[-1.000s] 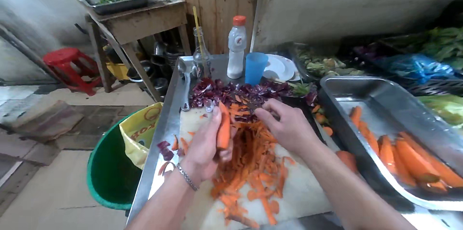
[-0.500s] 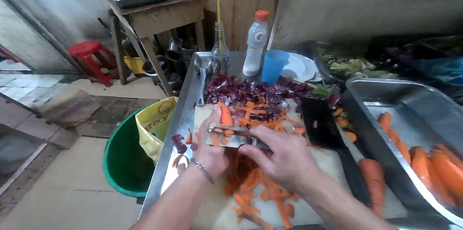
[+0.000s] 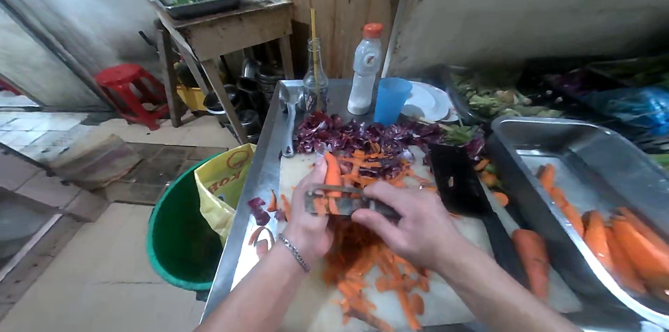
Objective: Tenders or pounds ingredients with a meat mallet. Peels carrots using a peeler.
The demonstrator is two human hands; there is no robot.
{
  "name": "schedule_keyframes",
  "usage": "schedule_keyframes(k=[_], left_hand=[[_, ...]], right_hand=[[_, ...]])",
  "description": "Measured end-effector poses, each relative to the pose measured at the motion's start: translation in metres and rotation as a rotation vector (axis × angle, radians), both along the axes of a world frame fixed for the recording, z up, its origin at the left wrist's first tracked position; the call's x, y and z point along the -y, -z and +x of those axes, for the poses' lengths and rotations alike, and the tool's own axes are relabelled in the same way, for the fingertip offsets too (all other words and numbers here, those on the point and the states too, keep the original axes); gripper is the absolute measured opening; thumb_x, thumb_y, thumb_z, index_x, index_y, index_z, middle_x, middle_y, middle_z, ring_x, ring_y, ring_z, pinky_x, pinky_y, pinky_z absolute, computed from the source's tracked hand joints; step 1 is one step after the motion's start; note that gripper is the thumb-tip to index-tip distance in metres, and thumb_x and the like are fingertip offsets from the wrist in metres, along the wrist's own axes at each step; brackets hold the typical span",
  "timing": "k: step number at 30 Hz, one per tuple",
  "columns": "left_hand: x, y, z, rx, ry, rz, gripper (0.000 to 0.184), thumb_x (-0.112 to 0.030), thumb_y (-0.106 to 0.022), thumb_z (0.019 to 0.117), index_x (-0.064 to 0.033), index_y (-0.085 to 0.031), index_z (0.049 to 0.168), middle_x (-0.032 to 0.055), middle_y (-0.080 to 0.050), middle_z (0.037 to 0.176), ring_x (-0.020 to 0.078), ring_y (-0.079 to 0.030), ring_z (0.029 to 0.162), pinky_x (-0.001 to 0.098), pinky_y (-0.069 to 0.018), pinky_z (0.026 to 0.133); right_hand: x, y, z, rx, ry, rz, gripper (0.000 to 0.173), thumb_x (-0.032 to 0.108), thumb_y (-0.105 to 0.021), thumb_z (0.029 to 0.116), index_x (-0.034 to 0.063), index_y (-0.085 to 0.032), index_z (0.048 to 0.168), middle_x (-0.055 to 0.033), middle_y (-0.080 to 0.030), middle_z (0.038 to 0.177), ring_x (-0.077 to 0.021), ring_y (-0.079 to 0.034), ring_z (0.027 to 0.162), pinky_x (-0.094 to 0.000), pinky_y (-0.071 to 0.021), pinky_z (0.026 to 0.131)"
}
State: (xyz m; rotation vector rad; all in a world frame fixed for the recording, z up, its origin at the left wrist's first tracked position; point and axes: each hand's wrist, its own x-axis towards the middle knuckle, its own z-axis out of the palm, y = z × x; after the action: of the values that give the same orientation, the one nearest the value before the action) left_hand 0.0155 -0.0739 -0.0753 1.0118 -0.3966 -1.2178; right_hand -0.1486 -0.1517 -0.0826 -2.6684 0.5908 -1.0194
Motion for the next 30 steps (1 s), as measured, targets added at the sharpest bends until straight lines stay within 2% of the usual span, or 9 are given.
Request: schedule_keyframes(k=[2, 6, 10, 13, 17, 20, 22, 26, 30], left_hand=[[0.0, -0.005, -0.003, 0.014, 0.051, 0.03, 0.049, -0.051, -0.03, 0.1103, -0.0135, -0.06, 0.099, 0.0008, -0.052, 0.063, 0.007, -0.046, 0.045, 0.0203, -0.0423, 0.042], [-0.001, -0.002, -0.009, 0.1, 0.215, -0.005, 0.059, -0.053, -0.018, 0.1105, -0.0083, -0.057, 0.105, 0.0035, -0.053, 0.067, 0.0091, -0.047, 0.046, 0.0216, -0.0441, 0.044], [0.001, -0.001, -0.009, 0.135, 0.162, -0.002, 0.044, -0.038, -0.025, 0.112, -0.0099, -0.057, 0.099, 0.0042, -0.053, 0.065, 0.0103, -0.049, 0.047, 0.0233, -0.0453, 0.045], [-0.001, 0.001, -0.007, 0.177, 0.19, -0.014, 0.044, -0.031, -0.023, 0.111, -0.0095, -0.056, 0.091, 0.0043, -0.054, 0.063, 0.0108, -0.049, 0.047, 0.0244, -0.0454, 0.045], [-0.001, 0.004, -0.005, 0.235, 0.361, -0.115, 0.055, -0.049, -0.022, 0.1097, -0.0107, -0.061, 0.118, 0.003, -0.053, 0.067, 0.0097, -0.05, 0.049, 0.023, -0.0463, 0.047], [0.0, 0.002, -0.001, 0.27, 0.352, -0.076, 0.054, -0.048, -0.022, 0.1101, -0.0115, -0.061, 0.116, 0.0044, -0.055, 0.07, 0.0105, -0.051, 0.051, 0.0235, -0.0472, 0.048], [0.0, 0.002, 0.001, 0.32, 0.331, -0.075, 0.049, -0.043, -0.023, 0.1103, -0.0104, -0.058, 0.106, 0.0061, -0.057, 0.072, 0.0109, -0.051, 0.051, 0.0229, -0.0457, 0.047], [-0.003, 0.002, 0.0, 0.413, 0.421, -0.137, 0.052, -0.047, -0.028, 0.1086, -0.0108, -0.063, 0.122, 0.0052, -0.058, 0.072, 0.0106, -0.053, 0.054, 0.0231, -0.0468, 0.051], [0.002, 0.0, 0.001, 0.318, 0.305, -0.056, 0.055, -0.05, -0.024, 0.1103, -0.0108, -0.062, 0.12, 0.0051, -0.058, 0.073, 0.0098, -0.052, 0.051, 0.0225, -0.0474, 0.047]], right_hand=[[0.008, 0.0, 0.0, -0.005, 0.06, -0.013, 0.046, 0.059, -0.052, 0.0997, 0.0169, -0.072, 0.097, 0.0046, -0.061, 0.065, -0.0109, -0.061, 0.055, -0.0343, -0.0494, 0.045], [0.036, -0.001, -0.015, -0.032, 0.236, 0.143, 0.045, 0.057, -0.053, 0.1012, 0.0167, -0.071, 0.102, -0.0003, -0.065, 0.07, -0.0184, -0.065, 0.062, -0.0441, -0.0518, 0.052], [0.018, -0.004, -0.014, 0.019, 0.131, 0.108, 0.041, 0.057, -0.052, 0.1005, 0.0207, -0.071, 0.099, 0.0077, -0.061, 0.067, -0.0071, -0.06, 0.058, -0.0329, -0.0509, 0.048], [0.021, -0.005, -0.007, -0.001, 0.14, 0.043, 0.045, 0.059, -0.051, 0.1006, 0.0186, -0.07, 0.097, 0.0054, -0.06, 0.064, -0.0109, -0.059, 0.055, -0.0354, -0.0485, 0.046], [0.044, -0.009, -0.018, -0.033, 0.293, 0.233, 0.042, 0.054, -0.053, 0.103, 0.0162, -0.071, 0.103, -0.002, -0.066, 0.073, -0.0204, -0.066, 0.065, -0.0472, -0.0531, 0.056], [0.035, -0.012, -0.02, 0.033, 0.229, 0.285, 0.037, 0.053, -0.051, 0.1029, 0.0217, -0.07, 0.1, 0.0074, -0.061, 0.07, -0.0072, -0.058, 0.058, -0.0334, -0.0496, 0.051], [0.03, -0.01, -0.016, 0.028, 0.152, 0.205, 0.037, 0.054, -0.051, 0.102, 0.0228, -0.07, 0.097, 0.0095, -0.061, 0.067, -0.0051, -0.059, 0.057, -0.0318, -0.05, 0.049], [0.047, -0.008, -0.018, -0.043, 0.264, 0.268, 0.042, 0.056, -0.051, 0.1029, 0.0183, -0.071, 0.099, 0.0005, -0.062, 0.069, -0.0172, -0.062, 0.06, -0.0442, -0.0501, 0.051], [0.044, -0.015, -0.022, -0.033, 0.298, 0.445, 0.04, 0.052, -0.047, 0.1058, 0.0182, -0.067, 0.098, 0.0018, -0.06, 0.069, -0.0133, -0.058, 0.057, -0.0385, -0.0496, 0.052]])
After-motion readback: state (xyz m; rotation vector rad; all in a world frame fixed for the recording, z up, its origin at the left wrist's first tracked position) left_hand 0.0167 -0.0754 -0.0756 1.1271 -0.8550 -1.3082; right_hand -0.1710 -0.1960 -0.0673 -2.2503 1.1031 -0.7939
